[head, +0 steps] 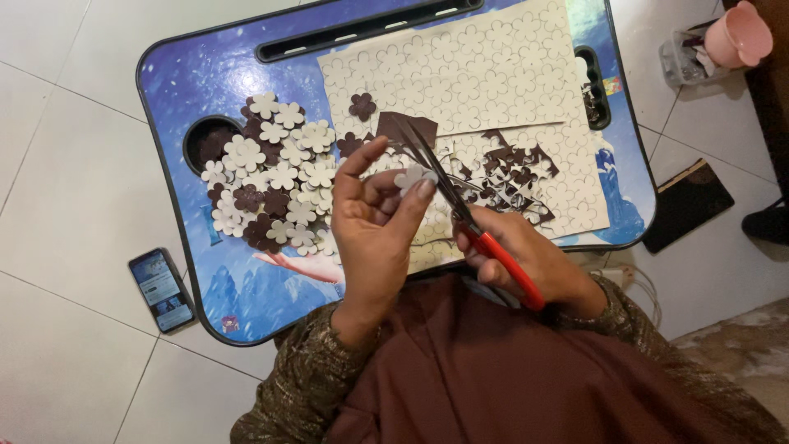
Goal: The person uses red-handled scissors to cut flower-shaped pieces from a sheet of white paper with pre-drawn outlines. The cut shapes are placed on a blue tray alongside other completed white and brown pieces.
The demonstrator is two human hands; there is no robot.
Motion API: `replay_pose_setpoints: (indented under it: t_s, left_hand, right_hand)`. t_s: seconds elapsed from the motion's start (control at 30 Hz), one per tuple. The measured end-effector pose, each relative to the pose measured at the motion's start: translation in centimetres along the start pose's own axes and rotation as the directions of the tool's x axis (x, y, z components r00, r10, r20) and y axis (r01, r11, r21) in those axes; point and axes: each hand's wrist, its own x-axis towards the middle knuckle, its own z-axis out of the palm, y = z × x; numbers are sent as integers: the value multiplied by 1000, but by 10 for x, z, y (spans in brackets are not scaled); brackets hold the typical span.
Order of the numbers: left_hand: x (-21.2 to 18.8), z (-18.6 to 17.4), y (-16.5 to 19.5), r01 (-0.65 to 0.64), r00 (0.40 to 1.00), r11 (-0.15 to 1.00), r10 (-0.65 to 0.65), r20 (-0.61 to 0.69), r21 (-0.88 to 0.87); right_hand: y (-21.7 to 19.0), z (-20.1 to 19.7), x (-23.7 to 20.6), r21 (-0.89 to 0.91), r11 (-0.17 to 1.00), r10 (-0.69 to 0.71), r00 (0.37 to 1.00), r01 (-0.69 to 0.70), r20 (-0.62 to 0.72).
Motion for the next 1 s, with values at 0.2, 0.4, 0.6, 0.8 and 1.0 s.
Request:
replay_pose_setpoints:
  t_s: [0.2,0.4,0.6,0.8,1.0]
  left_hand:
    - [0,0,2,54,998,999,-54,32,-5]
    - [0,0,4,76,995,996,-79,64,51]
    - [0,-1,9,92,992,991,-99,74,96]
    - [3,-5,12,68,995,995,-72,64,71]
    - [6,-10,13,22,999,996,-26,48,83]
  right_hand:
    - [-12,-6,-1,-2,999,48,998,-48,46]
    - [-17,-7,1,-45,998,39,998,-37,46]
    - [-8,-8,-2,-67,997,-36,998,39,46]
    - [2,-8,-4,-59,997,-40,998,43,39]
    - [0,-7,-2,-53,997,61,996,-58,61]
